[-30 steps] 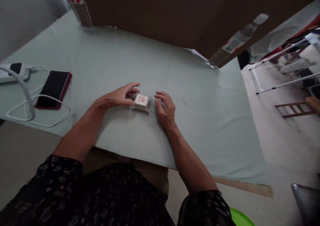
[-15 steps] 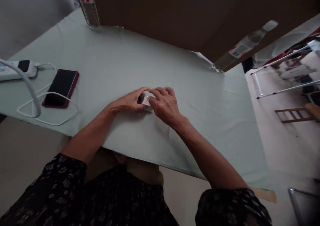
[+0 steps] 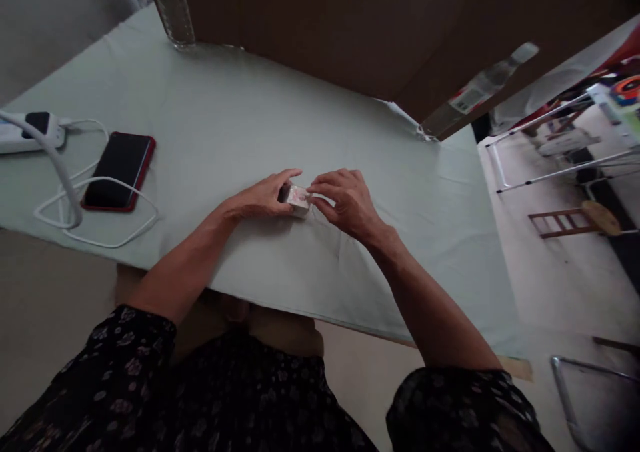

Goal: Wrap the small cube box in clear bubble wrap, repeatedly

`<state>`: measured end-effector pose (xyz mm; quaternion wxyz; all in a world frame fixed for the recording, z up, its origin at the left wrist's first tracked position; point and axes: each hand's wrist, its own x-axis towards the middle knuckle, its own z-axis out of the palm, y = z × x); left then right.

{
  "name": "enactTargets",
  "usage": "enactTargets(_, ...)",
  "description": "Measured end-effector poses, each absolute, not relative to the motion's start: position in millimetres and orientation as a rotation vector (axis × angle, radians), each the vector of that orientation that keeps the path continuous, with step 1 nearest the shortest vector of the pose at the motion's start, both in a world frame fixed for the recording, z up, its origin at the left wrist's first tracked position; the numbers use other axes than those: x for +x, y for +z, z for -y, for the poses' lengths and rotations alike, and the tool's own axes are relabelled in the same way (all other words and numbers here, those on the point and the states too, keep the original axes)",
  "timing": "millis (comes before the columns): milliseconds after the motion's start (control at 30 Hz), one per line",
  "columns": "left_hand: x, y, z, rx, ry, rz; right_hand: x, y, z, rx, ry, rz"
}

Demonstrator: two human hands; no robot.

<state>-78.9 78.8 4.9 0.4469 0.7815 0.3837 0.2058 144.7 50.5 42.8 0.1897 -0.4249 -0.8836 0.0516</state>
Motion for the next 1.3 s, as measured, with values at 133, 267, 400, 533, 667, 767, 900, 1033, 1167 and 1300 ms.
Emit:
enactTargets(133, -79.0, 4.3, -79.2, 1.929, 0.519, -0.948, 129.5, 40.9, -47.3, -1.174, -0.009, 2.606)
enactTargets(267, -77.4, 4.2, -78.1, 1.923, 0.535, -0.966, 121.3, 34.4, -53.2, -1.169, -0.067, 2.611)
enactTargets(400, -77.0, 3.4, -78.0, 1.952, 0.543, -0.965, 123.5, 31.3, -60.0, -1.228, -0.080, 2.510)
enactTargets(533, -77.3, 6.1, -77.8, 1.943, 0.526, -0.939, 126.5, 32.7, -66.6, -1.304, -0.073, 2.378)
enactTargets(667, -75.2, 12.2, -75.0, 1.801, 0.569, -0.905, 127.5, 32.0, -75.8, -1.305, 0.022, 2.268)
enactTargets(767, -72.3, 12.5, -73.3, 1.696, 0.598, -0.922, 129.1, 28.6, -84.6, -1.297, 0.098, 2.172)
enactTargets(900, -69.6, 8.2, -73.2, 1.580, 0.668, -0.856, 134.9, 22.3, -104.0, -1.270, 0.148, 2.086)
enactTargets(1033, -67.7, 5.7, -73.3, 1.437, 0.719, -0.835, 144.4, 16.6, -139.4, -1.280, 0.185, 2.045)
enactTargets(1167, -64.5, 2.5, -72.6, 1.368, 0.845, -0.857, 154.1, 10.7, -178.9, -1.281, 0.278, 1.951)
enactTargets(1300, -61.6, 1.2, -72.2, 1.283, 0.919, -0.961, 160.7, 10.8, -176.7, -1.300, 0.362, 1.753)
